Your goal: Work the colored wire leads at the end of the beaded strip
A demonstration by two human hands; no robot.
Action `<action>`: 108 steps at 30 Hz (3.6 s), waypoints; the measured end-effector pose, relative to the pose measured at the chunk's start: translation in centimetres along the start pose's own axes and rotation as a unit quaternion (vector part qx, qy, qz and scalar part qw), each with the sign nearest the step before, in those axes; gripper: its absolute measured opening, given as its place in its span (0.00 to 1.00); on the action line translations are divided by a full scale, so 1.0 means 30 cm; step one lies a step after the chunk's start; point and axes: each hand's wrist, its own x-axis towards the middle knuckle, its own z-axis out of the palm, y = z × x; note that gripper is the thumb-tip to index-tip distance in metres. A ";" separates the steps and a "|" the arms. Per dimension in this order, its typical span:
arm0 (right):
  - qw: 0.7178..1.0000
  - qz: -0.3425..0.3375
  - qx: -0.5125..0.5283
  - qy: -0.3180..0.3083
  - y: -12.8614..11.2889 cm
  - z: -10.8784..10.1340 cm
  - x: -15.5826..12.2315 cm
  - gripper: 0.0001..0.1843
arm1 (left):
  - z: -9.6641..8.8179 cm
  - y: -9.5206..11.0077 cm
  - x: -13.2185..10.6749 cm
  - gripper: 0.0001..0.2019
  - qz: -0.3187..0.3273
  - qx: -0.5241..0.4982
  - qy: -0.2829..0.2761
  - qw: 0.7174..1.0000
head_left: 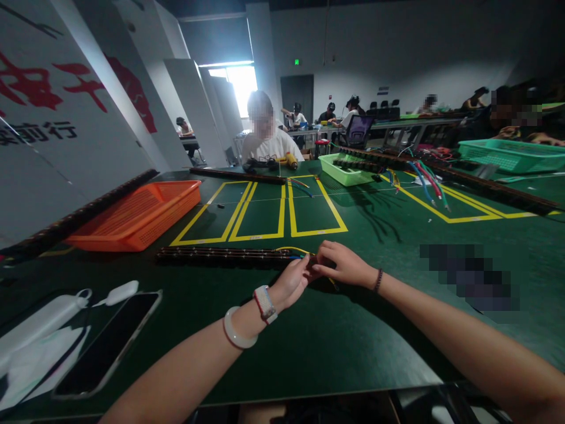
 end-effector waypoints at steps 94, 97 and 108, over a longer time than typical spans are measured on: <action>0.992 0.062 -0.101 -0.043 -0.063 0.048 0.004 0.10 | -0.006 0.005 0.010 0.12 -0.001 -0.078 -0.019 0.997; 0.983 0.019 -0.177 -0.044 -0.063 0.053 0.002 0.09 | 0.001 0.012 0.009 0.12 -0.012 -0.098 -0.020 0.995; 0.940 -0.168 -0.295 -0.018 -0.063 0.038 -0.004 0.14 | -0.024 -0.009 0.030 0.10 -0.004 -0.096 0.004 0.995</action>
